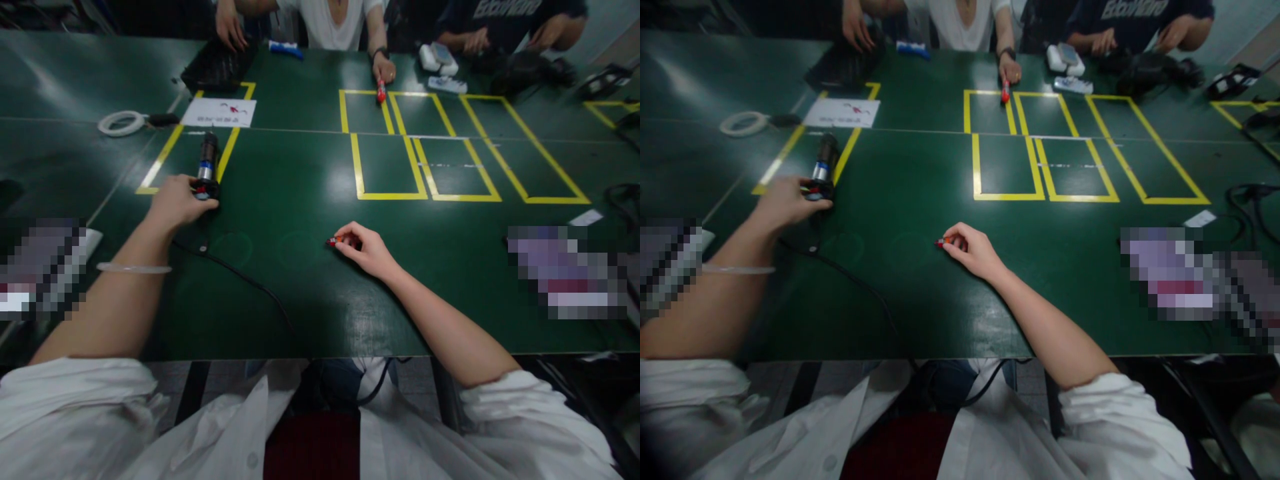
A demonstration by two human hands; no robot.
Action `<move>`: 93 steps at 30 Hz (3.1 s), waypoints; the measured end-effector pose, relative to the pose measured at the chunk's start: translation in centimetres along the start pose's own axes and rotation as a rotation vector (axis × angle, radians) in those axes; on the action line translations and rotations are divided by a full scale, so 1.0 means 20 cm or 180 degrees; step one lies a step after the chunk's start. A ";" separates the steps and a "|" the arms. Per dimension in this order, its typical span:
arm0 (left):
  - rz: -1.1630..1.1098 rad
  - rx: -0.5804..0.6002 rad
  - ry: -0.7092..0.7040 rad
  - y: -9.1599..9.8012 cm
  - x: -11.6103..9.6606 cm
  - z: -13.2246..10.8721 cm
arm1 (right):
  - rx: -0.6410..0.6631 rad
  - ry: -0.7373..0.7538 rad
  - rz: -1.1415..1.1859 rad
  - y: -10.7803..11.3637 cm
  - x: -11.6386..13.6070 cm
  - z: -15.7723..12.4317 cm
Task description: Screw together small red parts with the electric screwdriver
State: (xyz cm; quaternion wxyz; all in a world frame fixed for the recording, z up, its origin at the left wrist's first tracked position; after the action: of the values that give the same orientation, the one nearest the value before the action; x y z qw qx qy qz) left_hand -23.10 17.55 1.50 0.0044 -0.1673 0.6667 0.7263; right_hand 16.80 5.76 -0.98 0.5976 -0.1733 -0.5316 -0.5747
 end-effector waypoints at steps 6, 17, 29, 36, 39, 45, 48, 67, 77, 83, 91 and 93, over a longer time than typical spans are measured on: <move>0.0251 0.0079 -0.0011 -0.06 -0.33 -0.26 | -0.0031 -0.0065 0.0086 0.00 -0.02 0.00; 0.0321 0.0286 -0.0932 -0.17 -0.97 -0.76 | -0.0256 0.0004 0.0098 0.03 -0.03 0.00; 0.0155 0.0342 -0.1347 -0.19 -1.21 -0.99 | -0.0189 0.0241 -0.0300 0.04 -0.01 0.00; 0.0078 0.0330 -0.1388 -0.21 -1.19 -0.98 | -0.0135 0.0452 -0.0583 0.06 0.04 0.00; 0.0086 0.0275 -0.1422 -0.21 -1.20 -0.98 | -0.0111 0.0365 -0.0488 0.05 0.04 0.00; 0.0144 0.0255 -0.1425 -0.21 -1.20 -0.99 | -0.0121 0.0354 -0.0688 0.05 0.07 0.00; 0.0211 0.0221 -0.1411 -0.22 -1.21 -0.98 | -0.0140 0.0280 -0.0673 0.05 0.06 0.00; 0.0257 0.0309 -0.1202 -0.20 -1.06 -0.84 | -0.0020 0.0033 -0.0216 0.03 0.00 -0.01; 0.0522 0.0255 -0.0473 -0.09 -0.54 -0.50 | 0.0102 0.0108 -0.0249 0.02 0.00 -0.01; 0.0713 0.0184 -0.0186 -0.03 -0.24 -0.29 | 0.0115 0.0143 -0.0340 0.02 0.01 -0.01; 0.0790 0.0115 0.0071 0.01 0.00 -0.04 | 0.0150 0.0126 -0.0380 0.02 0.02 -0.01; 0.0805 0.0067 0.0091 0.02 0.00 -0.04 | 0.0158 0.0123 -0.0384 0.02 0.01 -0.01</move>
State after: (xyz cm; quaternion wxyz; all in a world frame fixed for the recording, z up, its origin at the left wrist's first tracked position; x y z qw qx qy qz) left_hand -23.09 16.77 1.73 -0.0950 -0.0922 0.6901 0.7115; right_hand 17.21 5.52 -0.67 0.5762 -0.1149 -0.5435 -0.5995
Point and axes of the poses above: each hand's wrist, its own z-axis towards the middle knuckle, its own y-axis out of the back of the hand, x = y × z, the point moved 9 cm from there along z, towards the middle knuckle, and after that the axes turned 11 degrees about y, right-handed, at the moved point
